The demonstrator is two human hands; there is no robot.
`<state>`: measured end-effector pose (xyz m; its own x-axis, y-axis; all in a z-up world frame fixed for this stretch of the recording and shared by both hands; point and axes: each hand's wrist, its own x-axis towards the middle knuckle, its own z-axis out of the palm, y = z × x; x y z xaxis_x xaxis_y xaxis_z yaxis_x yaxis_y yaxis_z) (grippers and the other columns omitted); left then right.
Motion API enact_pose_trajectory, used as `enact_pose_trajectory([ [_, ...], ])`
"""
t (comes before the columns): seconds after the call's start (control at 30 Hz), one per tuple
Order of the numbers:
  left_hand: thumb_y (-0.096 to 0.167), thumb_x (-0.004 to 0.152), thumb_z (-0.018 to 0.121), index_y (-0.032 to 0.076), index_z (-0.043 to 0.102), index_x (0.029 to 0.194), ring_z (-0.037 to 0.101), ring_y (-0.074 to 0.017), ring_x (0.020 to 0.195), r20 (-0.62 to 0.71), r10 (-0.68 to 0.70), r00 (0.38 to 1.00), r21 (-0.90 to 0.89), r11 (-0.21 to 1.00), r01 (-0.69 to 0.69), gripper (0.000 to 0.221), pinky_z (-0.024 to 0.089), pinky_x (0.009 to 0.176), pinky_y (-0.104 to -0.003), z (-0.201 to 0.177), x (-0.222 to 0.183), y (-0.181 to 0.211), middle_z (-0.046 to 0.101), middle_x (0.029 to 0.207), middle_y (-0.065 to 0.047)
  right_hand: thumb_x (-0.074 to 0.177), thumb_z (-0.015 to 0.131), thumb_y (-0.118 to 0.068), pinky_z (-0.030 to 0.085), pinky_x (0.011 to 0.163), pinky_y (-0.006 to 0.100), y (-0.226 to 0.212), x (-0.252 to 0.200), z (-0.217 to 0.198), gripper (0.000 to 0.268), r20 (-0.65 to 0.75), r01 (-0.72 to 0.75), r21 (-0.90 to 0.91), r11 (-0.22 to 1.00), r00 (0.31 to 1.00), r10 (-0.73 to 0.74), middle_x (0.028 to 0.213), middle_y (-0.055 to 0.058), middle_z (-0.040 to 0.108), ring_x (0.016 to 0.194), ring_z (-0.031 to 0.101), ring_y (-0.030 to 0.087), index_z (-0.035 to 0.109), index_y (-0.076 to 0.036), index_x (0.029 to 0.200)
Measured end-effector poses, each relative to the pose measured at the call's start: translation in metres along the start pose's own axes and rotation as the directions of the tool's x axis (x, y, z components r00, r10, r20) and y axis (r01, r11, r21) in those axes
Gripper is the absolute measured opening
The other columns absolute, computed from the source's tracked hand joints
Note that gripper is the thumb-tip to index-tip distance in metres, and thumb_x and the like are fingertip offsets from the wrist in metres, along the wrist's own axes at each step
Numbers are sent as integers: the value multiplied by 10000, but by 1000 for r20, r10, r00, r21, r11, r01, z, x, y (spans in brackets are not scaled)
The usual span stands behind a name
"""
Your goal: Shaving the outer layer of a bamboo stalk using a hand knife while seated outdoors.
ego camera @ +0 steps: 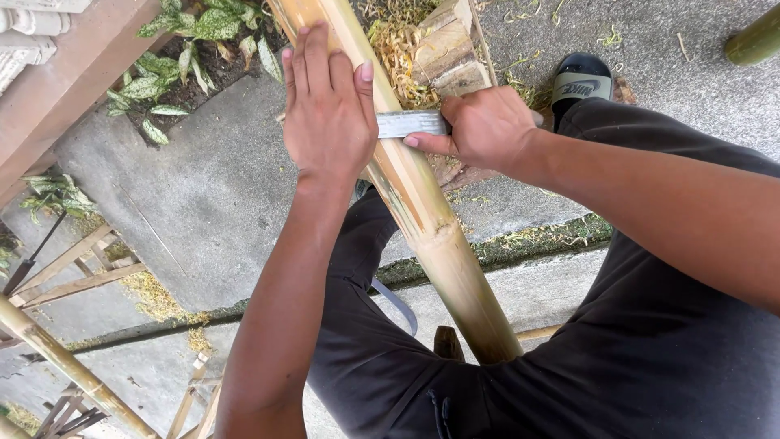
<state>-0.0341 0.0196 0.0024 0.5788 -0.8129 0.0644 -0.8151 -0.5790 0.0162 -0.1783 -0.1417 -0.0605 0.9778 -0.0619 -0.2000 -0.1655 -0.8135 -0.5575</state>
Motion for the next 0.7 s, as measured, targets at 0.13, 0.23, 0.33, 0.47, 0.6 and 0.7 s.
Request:
enact_pose_trajectory([
  [0.13, 303, 1189, 374, -13, 593, 1132, 387, -425, 1493, -30, 20, 999, -8, 1000, -20, 388, 304, 1273, -557, 2, 4, -5, 420, 1540, -259, 942, 446, -842, 526, 495, 432, 2, 2, 4, 851, -69, 12, -23, 1000, 998, -14, 523, 117, 596, 458, 624, 303, 675, -49, 732],
  [0.23, 298, 1193, 371, 1, 585, 1096, 378, -416, 1501, -23, 27, 999, -16, 1000, -27, 379, 309, 1268, -554, 6, 1, -6, 412, 1566, -256, 935, 443, -849, 525, 476, 432, 0, 2, 2, 859, 1, -16, -26, 1000, 1000, 16, 499, 124, 592, 450, 626, 300, 672, -45, 739],
  [0.33, 298, 1191, 368, 12, 586, 1085, 393, -411, 1489, -51, 36, 998, 13, 999, -36, 375, 317, 1255, -544, 10, 2, -14, 418, 1565, -246, 931, 447, -852, 527, 494, 436, -4, 5, -4, 862, -9, -9, -21, 1000, 1000, 9, 518, 118, 596, 461, 624, 303, 676, -49, 718],
  [0.47, 317, 1202, 370, 15, 604, 1100, 488, -397, 1374, -43, 48, 998, 36, 998, -46, 395, 336, 1272, -535, 9, 21, -21, 486, 1466, -203, 961, 449, -826, 523, 503, 452, -9, 13, -7, 831, -15, -55, 19, 998, 998, 55, 525, 125, 598, 454, 620, 312, 671, -59, 731],
  [0.6, 322, 1201, 387, -3, 608, 1116, 535, -395, 1291, 29, 51, 998, 57, 997, -53, 401, 346, 1266, -541, 8, 23, -28, 529, 1328, -202, 966, 475, -824, 523, 510, 451, -10, 16, -11, 844, -107, -17, 75, 997, 994, 25, 535, 136, 591, 502, 624, 317, 655, -54, 669],
  [0.7, 327, 1195, 405, -27, 590, 1207, 517, -408, 1321, -30, 71, 997, 45, 997, -70, 400, 347, 1256, -537, 2, 29, -24, 502, 1377, -228, 968, 460, -828, 528, 527, 453, -13, 16, -14, 849, -55, -76, 57, 995, 995, 79, 533, 145, 590, 502, 624, 326, 656, -56, 674],
])
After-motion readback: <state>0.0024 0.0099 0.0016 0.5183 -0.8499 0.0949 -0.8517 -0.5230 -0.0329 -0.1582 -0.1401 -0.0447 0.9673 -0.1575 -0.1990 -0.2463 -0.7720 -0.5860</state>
